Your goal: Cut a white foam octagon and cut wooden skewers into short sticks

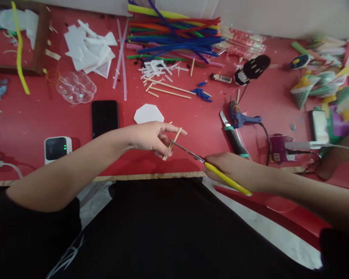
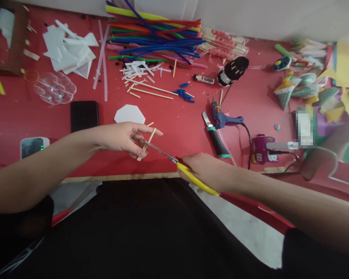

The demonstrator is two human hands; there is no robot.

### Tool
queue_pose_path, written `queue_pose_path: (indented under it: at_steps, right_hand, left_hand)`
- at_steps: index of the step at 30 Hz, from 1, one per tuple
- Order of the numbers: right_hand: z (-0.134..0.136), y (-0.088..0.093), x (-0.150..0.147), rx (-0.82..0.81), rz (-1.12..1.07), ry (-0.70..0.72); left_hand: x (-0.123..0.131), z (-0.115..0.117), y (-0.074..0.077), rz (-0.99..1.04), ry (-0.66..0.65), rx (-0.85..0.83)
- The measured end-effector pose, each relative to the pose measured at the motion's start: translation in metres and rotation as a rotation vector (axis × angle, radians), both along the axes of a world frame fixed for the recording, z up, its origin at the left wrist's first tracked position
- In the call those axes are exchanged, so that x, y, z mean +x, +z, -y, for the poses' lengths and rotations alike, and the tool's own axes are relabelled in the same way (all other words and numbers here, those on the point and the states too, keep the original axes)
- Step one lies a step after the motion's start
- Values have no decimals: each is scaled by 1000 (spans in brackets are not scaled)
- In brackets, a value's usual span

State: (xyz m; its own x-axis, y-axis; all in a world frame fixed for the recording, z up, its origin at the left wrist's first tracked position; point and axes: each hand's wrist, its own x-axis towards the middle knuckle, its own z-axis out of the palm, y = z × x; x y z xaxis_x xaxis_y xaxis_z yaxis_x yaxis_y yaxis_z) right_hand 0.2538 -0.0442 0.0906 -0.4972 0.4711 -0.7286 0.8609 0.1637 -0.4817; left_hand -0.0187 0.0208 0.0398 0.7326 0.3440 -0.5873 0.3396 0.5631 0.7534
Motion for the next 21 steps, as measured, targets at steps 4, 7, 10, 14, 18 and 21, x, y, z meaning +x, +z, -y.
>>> queue_pose_path:
  at_steps: [4,7,10,14,18,21]
  right_hand:
    - [9,-22,6,61,-55,-56]
    - [11,-32,10,15,-68,-131]
    - [11,-36,14,-20,-80,-185]
    - [8,-46,23,-22,0,-352]
    - [9,-52,28,14,64,-442]
    - [9,-50,25,17,69,-454]
  left_hand:
    - [4,-3,-7,9,-27,-6]
    - [7,-7,-14,45,-45,-16]
    - [10,-13,-19,-23,-77,107]
    - [11,-15,-21,-322,0,617]
    - [21,0,-20,-637,-78,1075]
    - [30,12,-20,-681,-113,1137]
